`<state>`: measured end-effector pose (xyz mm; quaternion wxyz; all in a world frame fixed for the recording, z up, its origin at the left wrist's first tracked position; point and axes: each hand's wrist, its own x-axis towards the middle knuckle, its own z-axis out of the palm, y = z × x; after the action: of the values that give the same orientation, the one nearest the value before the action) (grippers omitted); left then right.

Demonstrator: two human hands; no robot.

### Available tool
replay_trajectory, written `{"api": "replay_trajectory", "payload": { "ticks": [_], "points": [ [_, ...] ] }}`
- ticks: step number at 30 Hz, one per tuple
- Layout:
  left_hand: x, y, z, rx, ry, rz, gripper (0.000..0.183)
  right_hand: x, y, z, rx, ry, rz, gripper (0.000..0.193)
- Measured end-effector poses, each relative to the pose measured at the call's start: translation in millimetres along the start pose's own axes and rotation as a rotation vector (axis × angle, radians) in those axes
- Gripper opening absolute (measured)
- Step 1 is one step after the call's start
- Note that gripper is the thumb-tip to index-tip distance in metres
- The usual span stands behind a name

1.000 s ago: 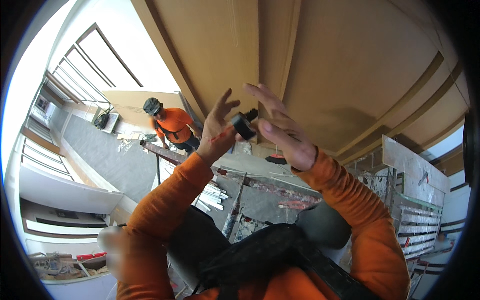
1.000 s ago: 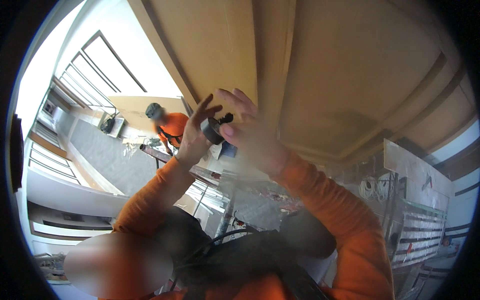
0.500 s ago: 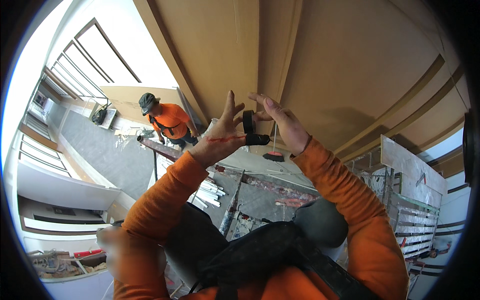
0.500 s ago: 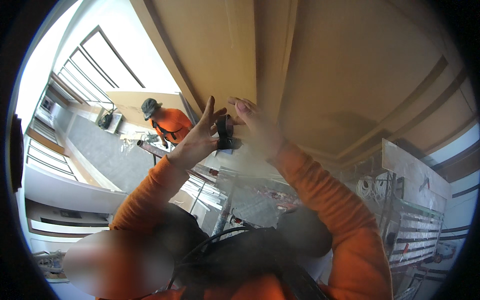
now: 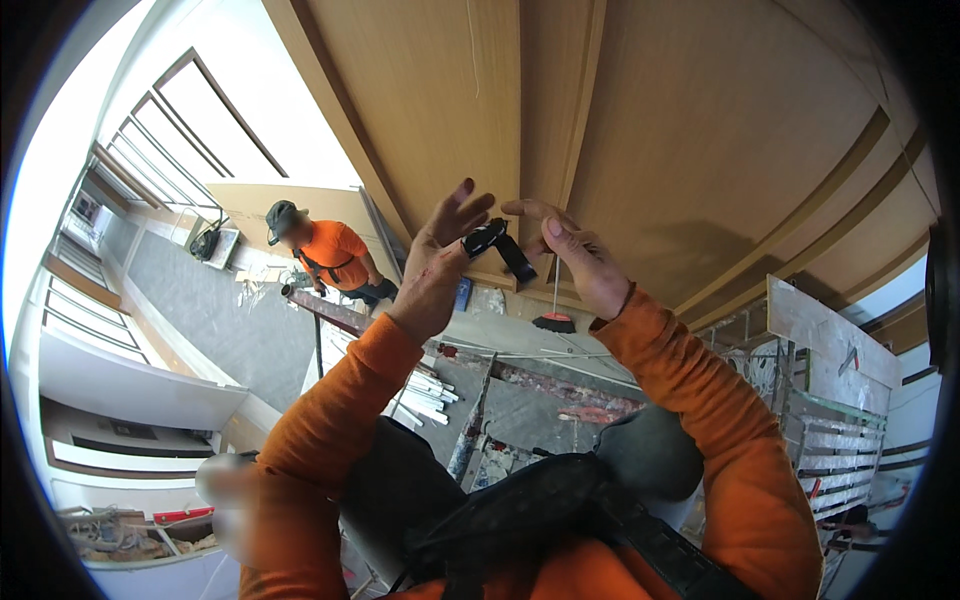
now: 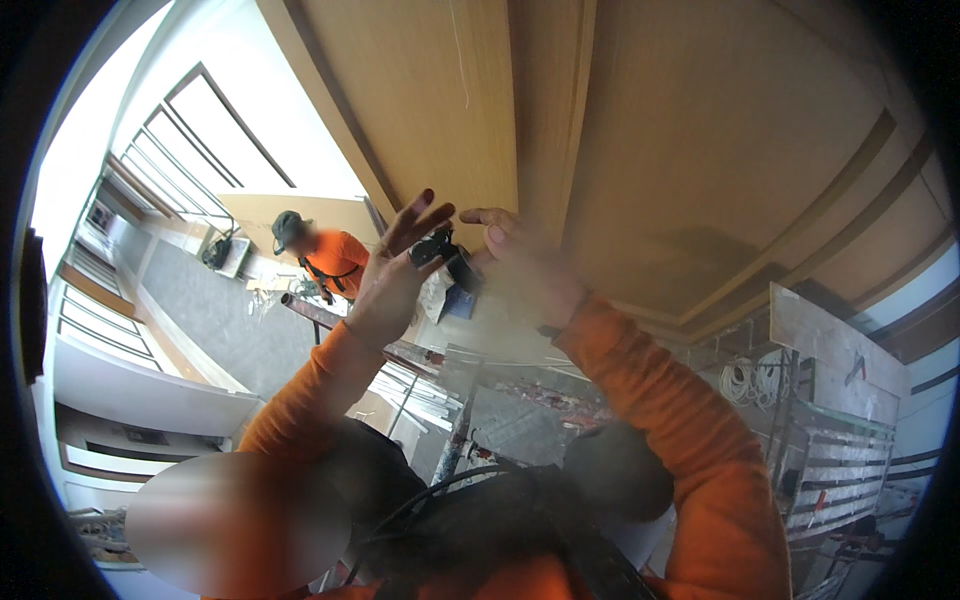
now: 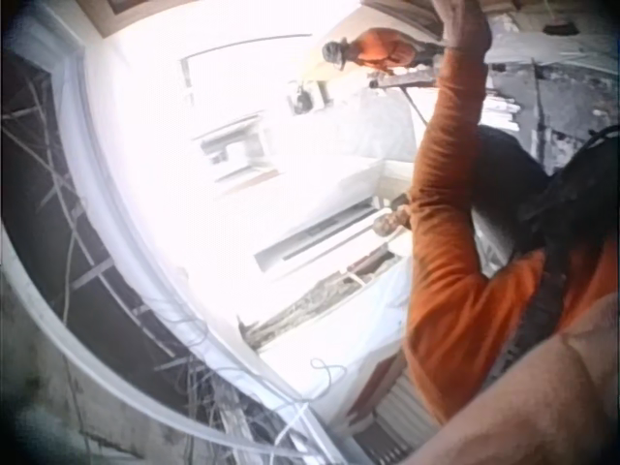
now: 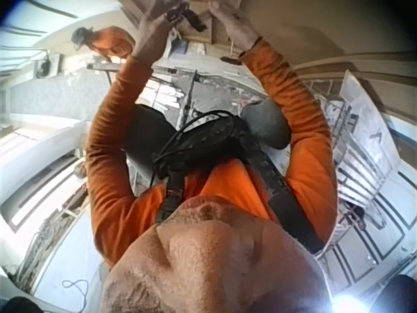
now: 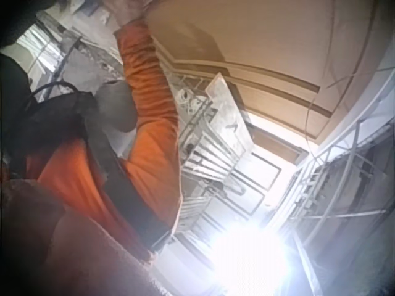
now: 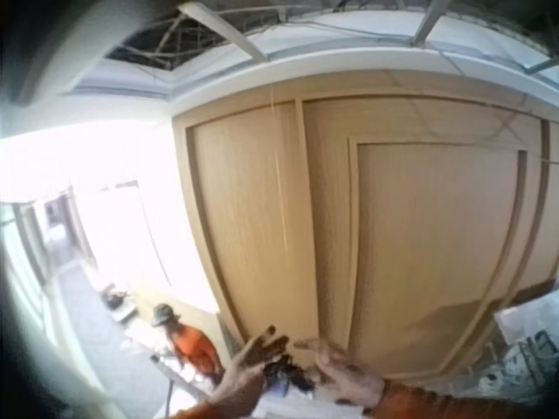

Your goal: The person uses a cordless drill to fasten metal frame pieces to the ceiling. They then move along the scaffolding, handle a roll of black tape, and apply it to a wooden ceiling panel.

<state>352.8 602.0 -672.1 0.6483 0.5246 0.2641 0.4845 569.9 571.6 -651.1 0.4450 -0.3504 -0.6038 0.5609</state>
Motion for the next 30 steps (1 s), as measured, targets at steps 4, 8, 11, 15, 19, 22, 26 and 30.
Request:
{"api": "replay_trajectory", "payload": {
  "ticks": [4, 8, 11, 15, 19, 22, 26, 30],
  "points": [
    [-6.8, -4.6, 9.8, -0.008, -0.002, -0.205, 0.089, 8.4, 11.4, -2.7, -0.016, 0.066, 0.090, 0.071],
    [-4.9, -10.1, 0.7, 0.184, -0.154, -0.231, 0.086, 3.7, 3.7, -6.0, 0.019, -0.090, 0.220, 0.070],
    [2.4, -7.6, -12.4, 0.383, -0.078, 0.280, 0.093, -4.4, -3.6, -0.3, 0.063, -0.118, 0.344, 0.070],
    [4.2, -6.0, -18.4, 0.212, 0.147, 0.325, 0.093, -4.6, 0.8, 2.7, 0.094, -0.224, 0.270, 0.070],
    [-2.1, -12.8, -15.5, -0.180, -0.065, -0.073, 0.080, 3.9, 18.3, 10.1, 0.099, -0.157, 0.270, 0.065],
    [-7.3, -20.8, -16.0, 0.454, -0.285, -0.052, 0.075, 6.6, 17.0, 8.0, -0.177, 0.082, -0.040, 0.060],
    [-12.8, -36.0, -11.9, -0.376, -0.437, -0.559, 0.076, -0.9, -4.8, 1.3, -0.119, 0.112, -0.103, 0.065],
    [-10.1, -45.2, -1.5, -0.345, -0.522, -0.593, 0.088, -5.4, -22.7, -2.4, 0.430, -0.037, 0.107, 0.069]
  ]
}}
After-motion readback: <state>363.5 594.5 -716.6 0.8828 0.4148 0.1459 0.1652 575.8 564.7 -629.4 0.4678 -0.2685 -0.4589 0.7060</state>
